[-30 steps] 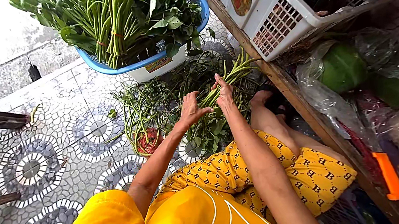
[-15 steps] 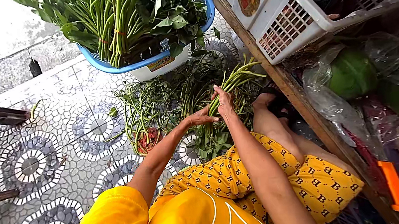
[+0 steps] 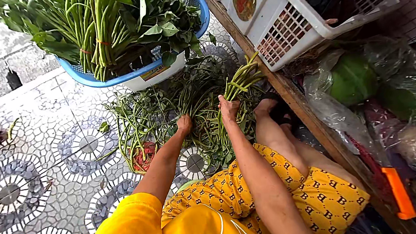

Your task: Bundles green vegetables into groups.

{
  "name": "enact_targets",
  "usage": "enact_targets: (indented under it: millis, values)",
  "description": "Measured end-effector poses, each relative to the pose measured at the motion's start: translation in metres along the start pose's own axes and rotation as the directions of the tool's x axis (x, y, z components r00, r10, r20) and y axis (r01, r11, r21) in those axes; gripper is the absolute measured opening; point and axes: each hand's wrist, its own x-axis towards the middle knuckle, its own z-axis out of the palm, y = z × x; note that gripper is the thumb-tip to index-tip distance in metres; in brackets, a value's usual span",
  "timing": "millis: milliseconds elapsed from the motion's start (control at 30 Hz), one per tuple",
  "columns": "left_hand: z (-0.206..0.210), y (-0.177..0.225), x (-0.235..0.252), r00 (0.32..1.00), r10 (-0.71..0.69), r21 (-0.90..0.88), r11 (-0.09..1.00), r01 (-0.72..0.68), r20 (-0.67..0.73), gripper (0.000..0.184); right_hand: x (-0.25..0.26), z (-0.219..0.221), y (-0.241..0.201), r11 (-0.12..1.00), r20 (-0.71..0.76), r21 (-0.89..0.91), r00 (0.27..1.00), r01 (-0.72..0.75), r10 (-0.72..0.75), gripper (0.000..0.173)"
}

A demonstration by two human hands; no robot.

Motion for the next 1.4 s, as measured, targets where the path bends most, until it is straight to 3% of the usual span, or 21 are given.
enact_targets:
  millis: [133,267,333,400,467,500,600,733,800,900,1000,1033,1100,1167,1200,1300,1333,1367,1400]
  values:
    - [0.01,0.002,0.0,0.987,0.153,0.099,0.984,-0.147,-0.058,0.053,0.003,0.0,0.005,0.999,0.006,-0.048,1.0,-0.022,0.022,0.034]
    - [0.019,0.008,0.003,0.996,0.059,0.139,0.989,-0.049,-0.07,0.046,-0.014,-0.007,0.003,0.998,0.076,0.011,0.996,-0.056,0.055,0.04]
    - [0.015,0.004,0.008,0.983,0.052,0.123,0.992,-0.031,-0.176,0.054,-0.021,-0.01,-0.005,0.997,0.102,0.06,0.994,-0.053,0.047,0.038]
    - [0.009,-0.005,0.011,0.979,-0.028,0.028,0.999,0.034,-0.199,0.076,-0.021,-0.011,-0.016,0.991,0.112,0.124,0.993,-0.045,0.031,0.03]
    - [-0.001,-0.016,0.012,0.982,-0.166,-0.034,0.986,0.164,-0.092,0.088,-0.014,-0.007,-0.018,0.984,0.102,0.171,0.994,-0.043,0.025,0.024]
    - [-0.009,-0.022,0.012,0.983,-0.185,-0.021,0.983,0.185,-0.012,0.083,-0.012,-0.006,-0.018,0.985,0.105,0.167,0.994,-0.047,0.029,0.022]
    - [-0.035,-0.049,0.021,0.989,-0.111,-0.131,0.984,0.124,0.101,0.065,-0.007,-0.004,-0.014,0.996,0.101,0.087,0.995,-0.029,0.02,0.023]
    - [-0.059,-0.076,0.025,0.992,-0.014,-0.397,0.916,0.062,0.122,0.075,0.004,-0.002,0.0,0.999,0.083,-0.017,0.996,-0.031,0.032,0.032]
    - [-0.065,-0.084,0.018,0.99,0.049,-0.445,0.895,0.015,0.132,0.075,0.004,-0.001,-0.001,1.0,0.083,0.005,0.996,-0.028,0.027,0.031]
    - [-0.055,-0.094,0.015,0.997,0.006,-0.468,0.883,0.032,0.078,0.078,-0.002,-0.001,-0.006,0.992,0.118,0.127,0.993,-0.001,-0.014,0.026]
    - [-0.044,-0.087,0.008,0.997,-0.074,-0.321,0.944,0.072,0.006,0.105,-0.005,-0.002,-0.008,0.982,0.154,0.186,0.986,0.026,-0.055,0.021]
    - [-0.042,-0.08,0.005,0.997,-0.046,-0.231,0.972,0.03,-0.063,0.104,-0.005,-0.003,-0.008,0.979,0.163,0.199,0.984,0.036,-0.069,0.021]
    - [-0.035,-0.064,-0.001,0.973,0.113,-0.17,0.974,-0.148,-0.2,0.078,-0.004,-0.004,-0.006,0.97,0.201,0.24,0.975,0.047,-0.097,0.02]
    - [-0.035,-0.04,-0.019,0.938,0.295,-0.373,0.862,-0.343,-0.18,0.05,-0.003,-0.005,-0.001,0.942,0.284,0.335,0.95,0.032,-0.133,0.015]
    - [-0.042,-0.024,-0.039,0.919,0.383,-0.54,0.756,-0.37,-0.094,0.049,-0.004,-0.004,0.001,0.916,0.35,0.401,0.92,0.025,-0.178,0.012]
    - [-0.057,0.011,-0.088,0.78,0.626,-0.797,0.469,-0.38,-0.004,0.086,-0.028,-0.002,-0.017,0.868,0.43,0.493,0.848,0.067,-0.309,0.004]
    - [-0.064,0.018,-0.093,0.751,0.661,-0.825,0.426,-0.372,0.003,0.09,-0.051,-0.01,-0.049,0.931,0.43,0.36,0.877,0.052,-0.215,0.011]
    - [-0.073,0.024,-0.096,0.738,0.675,-0.848,0.393,-0.356,0.003,0.081,-0.077,-0.019,-0.106,0.97,0.412,0.091,0.895,-0.225,0.169,0.016]
    - [-0.08,0.027,-0.096,0.743,0.669,-0.86,0.37,-0.351,-0.016,0.06,-0.082,-0.017,-0.121,0.957,0.385,0.057,0.891,-0.283,0.241,0.016]
